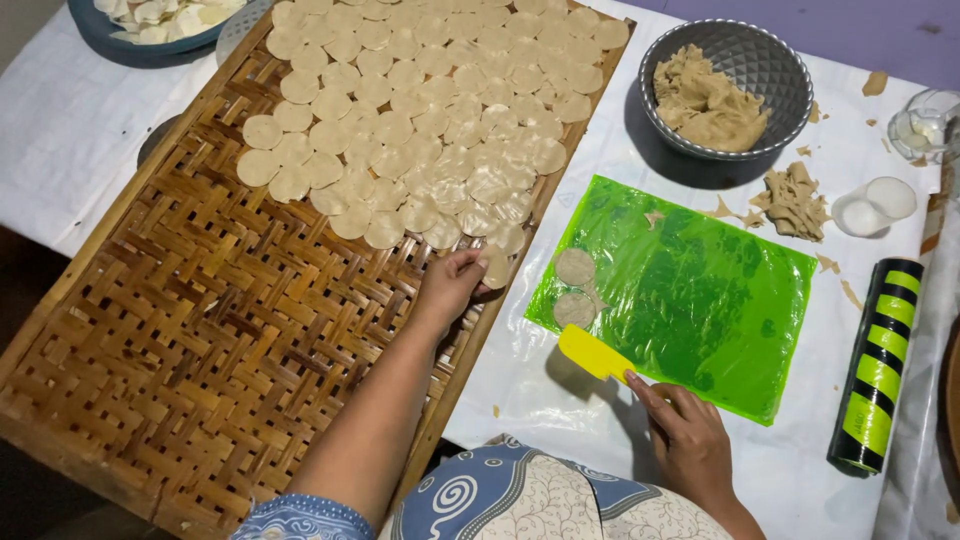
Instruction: Arranging thin dough circles on a drying mat and spreading new dough using a spatula and roller.
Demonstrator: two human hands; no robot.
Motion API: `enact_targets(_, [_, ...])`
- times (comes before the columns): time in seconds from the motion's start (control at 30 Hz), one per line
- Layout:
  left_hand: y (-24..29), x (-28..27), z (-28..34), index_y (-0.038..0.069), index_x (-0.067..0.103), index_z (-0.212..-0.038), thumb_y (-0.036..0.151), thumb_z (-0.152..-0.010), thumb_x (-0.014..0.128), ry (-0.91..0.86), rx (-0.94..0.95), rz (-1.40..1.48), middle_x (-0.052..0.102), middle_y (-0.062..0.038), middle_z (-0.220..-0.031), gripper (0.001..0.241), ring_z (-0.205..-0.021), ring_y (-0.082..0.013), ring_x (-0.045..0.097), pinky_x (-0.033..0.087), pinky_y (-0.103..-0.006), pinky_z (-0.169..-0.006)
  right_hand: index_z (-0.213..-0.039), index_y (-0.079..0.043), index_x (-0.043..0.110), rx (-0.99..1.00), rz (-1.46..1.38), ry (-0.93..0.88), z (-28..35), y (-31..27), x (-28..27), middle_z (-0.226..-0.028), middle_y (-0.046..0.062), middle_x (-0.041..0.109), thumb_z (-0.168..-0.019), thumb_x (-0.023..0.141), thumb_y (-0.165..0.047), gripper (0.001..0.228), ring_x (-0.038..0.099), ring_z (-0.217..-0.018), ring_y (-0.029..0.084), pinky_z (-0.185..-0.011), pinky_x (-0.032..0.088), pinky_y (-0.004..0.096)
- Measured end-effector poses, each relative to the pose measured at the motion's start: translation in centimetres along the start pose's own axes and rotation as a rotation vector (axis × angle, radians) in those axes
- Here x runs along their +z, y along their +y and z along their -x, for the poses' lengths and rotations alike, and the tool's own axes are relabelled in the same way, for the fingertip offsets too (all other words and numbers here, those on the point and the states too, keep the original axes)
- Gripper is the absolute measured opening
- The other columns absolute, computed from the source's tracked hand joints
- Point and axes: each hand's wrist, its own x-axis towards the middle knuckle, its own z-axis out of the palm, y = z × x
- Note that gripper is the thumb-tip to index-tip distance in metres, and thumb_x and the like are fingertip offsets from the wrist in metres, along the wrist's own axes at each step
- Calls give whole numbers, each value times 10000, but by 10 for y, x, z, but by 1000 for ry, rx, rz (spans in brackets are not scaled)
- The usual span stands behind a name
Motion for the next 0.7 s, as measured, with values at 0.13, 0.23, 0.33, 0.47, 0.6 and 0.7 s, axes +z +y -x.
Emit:
enact_targets(0.13, [-12,-10,-34,-17,731,-1190,129,-937,665,104,122,-185,769,-110,-951,300,-753,-144,712,610,-245,-676,-1394,-379,632,11,-1,-7,-2,-3,0,-1043,-63,697,-806,699,-56,674,650,-820,131,-759,503,310])
enact_targets(0.23, [-18,-18,-42,28,747,-1150,189,-942,613,242,254,-429,787,-90,-1004,294,-881,-197,726,571,-307,-811,-1371,-352,660,24,-34,28,-1,-2,-1,-1038,-43,700,-788,696,-26,669,660,-814,143,-765,498,313])
enact_targets(0.33, [-19,-19,-40,2,737,-1166,173,-940,585,265,281,-483,783,-133,-1019,322,-881,-231,738,581,-325,-791,-1388,-372,640,71,-22,-5,0,2,0,-1058,-46,699,-794,686,-22,691,658,-808,133,-750,513,309])
enact_targets(0.47, [-8,-17,-28,-2,677,-1260,141,-961,548,302,245,-536,750,-161,-1139,355,-1002,-272,731,580,-352,-872,-1375,-378,649,96,-12,1,-4,1,-2,-1056,-48,707,-841,687,-57,625,653,-800,140,-749,532,312])
enact_targets(0.6, [-2,-18,-19,34,586,-1360,113,-1004,502,290,154,-431,748,-139,-1047,374,-756,-219,758,613,-326,-670,-1348,-323,679,140,-103,44,-13,-2,-5,-1023,-19,740,-865,657,-1,581,631,-670,112,-545,514,277])
enact_targets(0.7, [0,-20,-12,58,579,-1352,73,-992,507,306,195,-500,754,-135,-1030,367,-834,-234,743,587,-363,-773,-1372,-201,663,233,-310,77,-25,14,9,-868,60,747,-919,585,77,537,491,-474,102,-370,397,229])
